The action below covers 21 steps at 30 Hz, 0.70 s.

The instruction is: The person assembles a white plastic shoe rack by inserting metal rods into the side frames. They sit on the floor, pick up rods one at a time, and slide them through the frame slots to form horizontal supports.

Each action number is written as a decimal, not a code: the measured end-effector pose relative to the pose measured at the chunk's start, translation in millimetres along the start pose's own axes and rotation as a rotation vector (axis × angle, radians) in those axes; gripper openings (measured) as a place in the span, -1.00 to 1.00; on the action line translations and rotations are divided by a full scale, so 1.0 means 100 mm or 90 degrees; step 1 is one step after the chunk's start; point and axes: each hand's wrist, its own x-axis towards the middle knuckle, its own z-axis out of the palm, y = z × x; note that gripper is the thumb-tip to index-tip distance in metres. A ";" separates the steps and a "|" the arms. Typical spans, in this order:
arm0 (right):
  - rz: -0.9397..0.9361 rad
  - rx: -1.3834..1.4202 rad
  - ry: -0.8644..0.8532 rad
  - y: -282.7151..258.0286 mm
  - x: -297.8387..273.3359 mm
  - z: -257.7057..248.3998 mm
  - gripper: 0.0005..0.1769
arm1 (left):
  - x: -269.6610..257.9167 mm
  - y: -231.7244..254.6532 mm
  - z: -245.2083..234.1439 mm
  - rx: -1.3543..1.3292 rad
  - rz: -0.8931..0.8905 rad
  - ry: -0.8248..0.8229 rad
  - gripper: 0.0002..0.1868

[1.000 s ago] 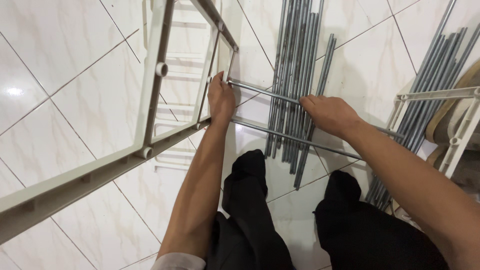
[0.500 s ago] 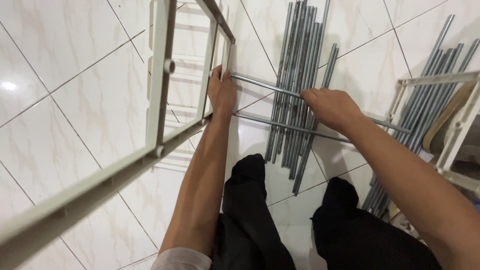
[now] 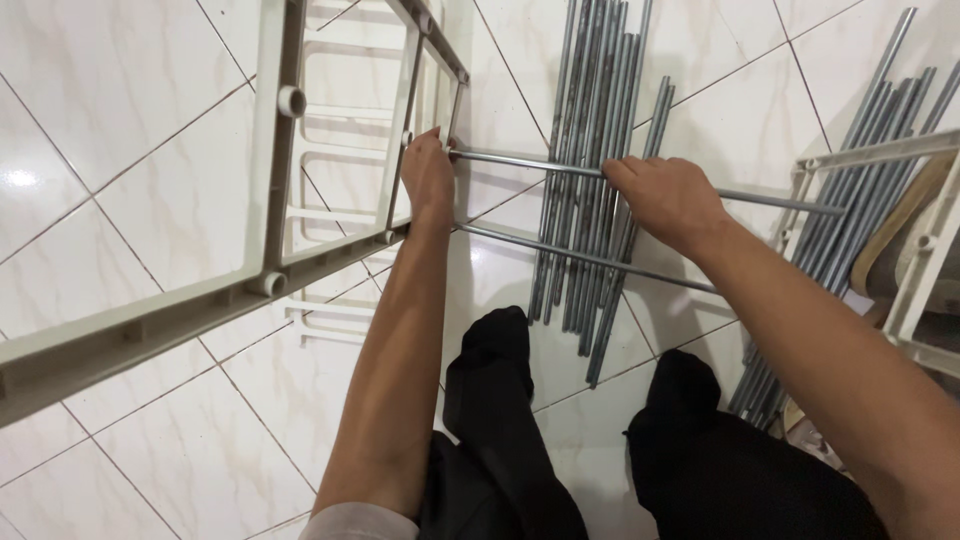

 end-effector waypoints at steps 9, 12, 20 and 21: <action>0.043 -0.013 -0.030 -0.10 0.05 0.09 -0.58 | 0.03 -0.31 0.10 0.243 0.199 0.046 -0.58; 0.010 0.016 -0.008 -0.19 0.08 0.12 -0.69 | 0.03 -0.39 0.10 0.221 0.229 0.029 -0.60; -0.097 0.005 0.185 -0.62 0.50 0.19 -0.84 | -0.14 -0.51 0.13 0.418 0.430 0.105 -0.48; -0.097 0.007 0.211 -0.66 0.54 0.19 -0.84 | -0.14 -0.51 0.14 0.401 0.422 0.099 -0.47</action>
